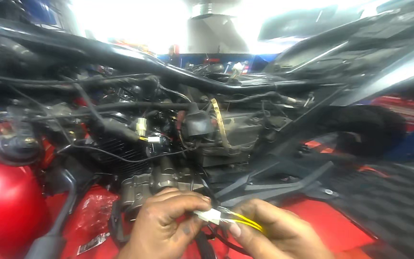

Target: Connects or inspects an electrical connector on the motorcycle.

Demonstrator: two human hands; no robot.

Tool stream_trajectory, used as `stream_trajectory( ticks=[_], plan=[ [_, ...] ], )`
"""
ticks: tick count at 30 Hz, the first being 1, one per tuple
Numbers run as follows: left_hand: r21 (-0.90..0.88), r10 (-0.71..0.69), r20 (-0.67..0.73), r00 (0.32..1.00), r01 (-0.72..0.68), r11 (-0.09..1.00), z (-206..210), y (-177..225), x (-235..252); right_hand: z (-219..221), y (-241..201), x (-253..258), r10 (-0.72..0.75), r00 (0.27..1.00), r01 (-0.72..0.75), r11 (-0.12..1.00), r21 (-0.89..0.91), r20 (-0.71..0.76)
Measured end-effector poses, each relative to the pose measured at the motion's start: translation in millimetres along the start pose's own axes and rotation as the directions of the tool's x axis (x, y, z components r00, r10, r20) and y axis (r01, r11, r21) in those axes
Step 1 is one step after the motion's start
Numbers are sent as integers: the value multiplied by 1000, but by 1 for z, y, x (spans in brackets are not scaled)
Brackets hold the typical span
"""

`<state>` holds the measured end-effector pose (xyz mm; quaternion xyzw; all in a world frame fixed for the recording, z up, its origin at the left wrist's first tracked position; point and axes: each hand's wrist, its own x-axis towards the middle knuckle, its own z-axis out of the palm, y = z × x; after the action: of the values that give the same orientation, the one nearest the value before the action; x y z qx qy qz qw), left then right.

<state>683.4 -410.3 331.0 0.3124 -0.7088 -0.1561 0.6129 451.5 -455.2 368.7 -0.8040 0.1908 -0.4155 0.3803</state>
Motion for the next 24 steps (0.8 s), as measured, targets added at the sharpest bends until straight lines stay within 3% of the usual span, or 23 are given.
stream_trajectory(
  ticks=[6, 13, 24],
  plan=[
    [24, -22, 28, 999, 21, 999, 1, -1, 0, 3, 11, 5, 45, 999, -42, 995, 86, -27],
    [10, -28, 9, 1000, 28, 1000, 7, 1, -2, 12, 23, 3, -2, 998, 30, 907, 419, -66],
    [143, -15, -26, 1000, 19, 989, 16, 12, -10, 16, 27, -1, -98, 991, 122, 945, 304, -95]
  ],
)
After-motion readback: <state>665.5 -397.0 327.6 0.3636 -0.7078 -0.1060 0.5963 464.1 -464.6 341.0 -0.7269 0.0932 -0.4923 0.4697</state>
